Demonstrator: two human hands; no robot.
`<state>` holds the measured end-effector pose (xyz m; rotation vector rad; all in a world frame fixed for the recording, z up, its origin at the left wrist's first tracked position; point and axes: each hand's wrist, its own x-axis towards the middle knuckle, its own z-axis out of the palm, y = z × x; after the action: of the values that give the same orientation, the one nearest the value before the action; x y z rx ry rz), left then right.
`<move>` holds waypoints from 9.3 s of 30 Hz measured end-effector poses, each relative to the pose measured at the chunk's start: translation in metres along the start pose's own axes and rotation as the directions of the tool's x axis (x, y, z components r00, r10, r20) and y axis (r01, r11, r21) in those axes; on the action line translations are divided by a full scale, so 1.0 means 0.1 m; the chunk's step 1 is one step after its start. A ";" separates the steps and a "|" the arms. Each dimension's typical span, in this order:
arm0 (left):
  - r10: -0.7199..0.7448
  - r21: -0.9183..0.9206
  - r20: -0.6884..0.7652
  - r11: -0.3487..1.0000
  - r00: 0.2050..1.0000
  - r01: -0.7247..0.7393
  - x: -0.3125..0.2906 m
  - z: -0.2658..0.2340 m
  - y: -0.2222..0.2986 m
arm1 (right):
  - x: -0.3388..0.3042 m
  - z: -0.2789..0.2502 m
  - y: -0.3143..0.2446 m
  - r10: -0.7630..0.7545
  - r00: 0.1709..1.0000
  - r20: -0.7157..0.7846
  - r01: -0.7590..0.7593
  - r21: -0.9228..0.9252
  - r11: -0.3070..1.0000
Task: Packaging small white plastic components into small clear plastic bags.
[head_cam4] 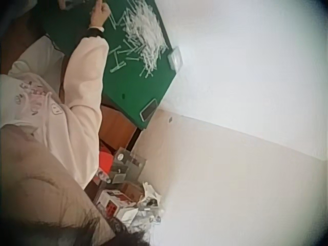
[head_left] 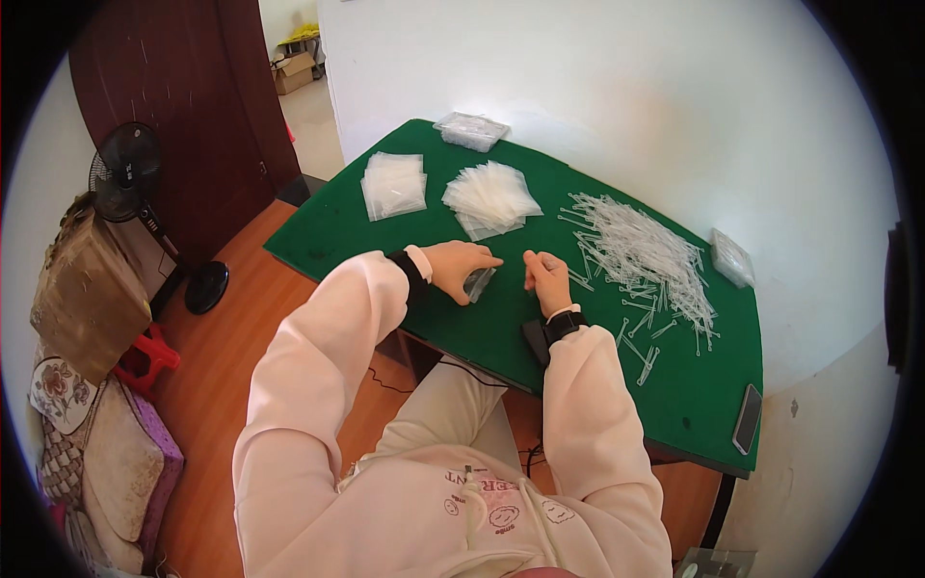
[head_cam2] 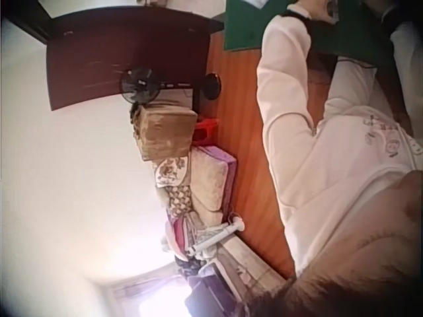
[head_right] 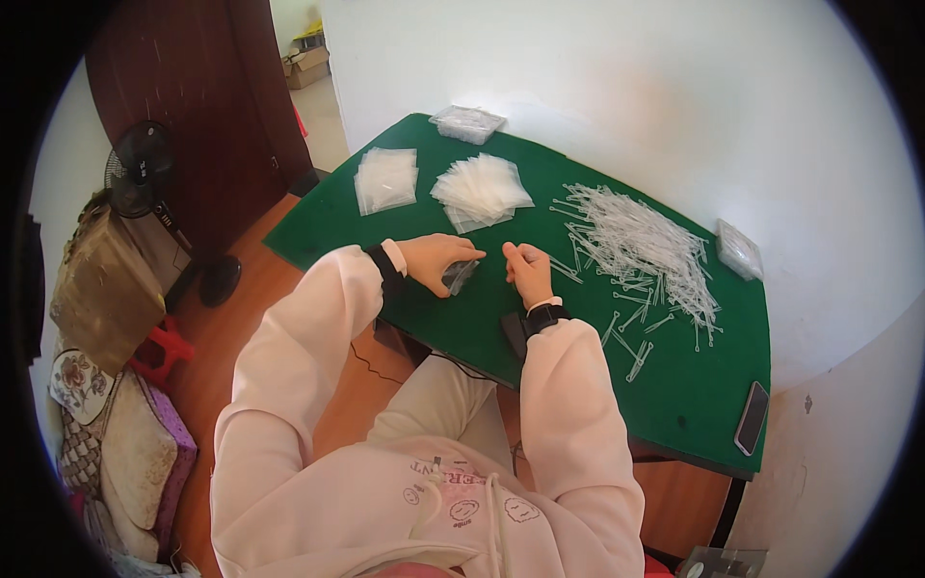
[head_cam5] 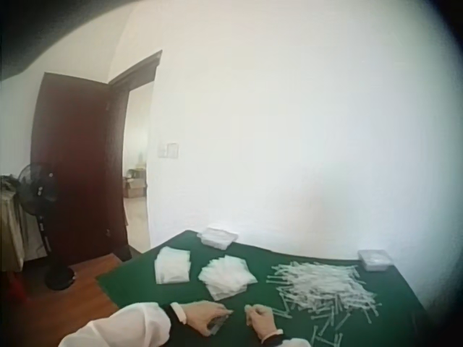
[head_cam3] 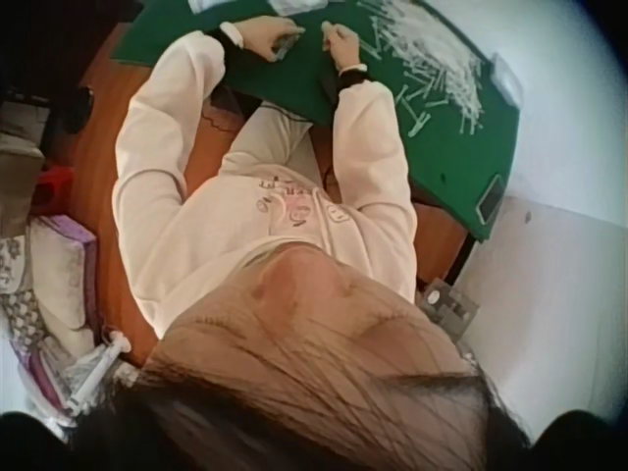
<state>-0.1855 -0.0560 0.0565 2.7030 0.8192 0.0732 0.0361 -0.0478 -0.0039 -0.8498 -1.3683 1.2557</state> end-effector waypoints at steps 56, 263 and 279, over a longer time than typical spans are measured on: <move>-0.184 -0.522 -0.697 0.792 0.693 -0.315 0.75 0.26 -0.04 | 0.19 -0.04 -0.93 -0.378 0.839 -0.392 0.303 -0.241 0.922; -0.382 -0.920 -0.392 0.173 0.837 -0.352 0.95 0.49 -0.04 | -0.12 -0.11 -0.14 -0.081 0.959 -0.271 0.109 0.090 0.990; -0.373 -0.899 -0.391 0.349 0.841 -0.263 0.93 0.43 -0.02 | -0.08 -0.24 -0.12 -0.085 0.940 -0.331 0.053 -0.104 0.993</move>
<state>-0.1030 -0.0156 0.0114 1.4554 0.6645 1.0310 0.0626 -0.0521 0.0037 -1.0202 -1.1766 0.9470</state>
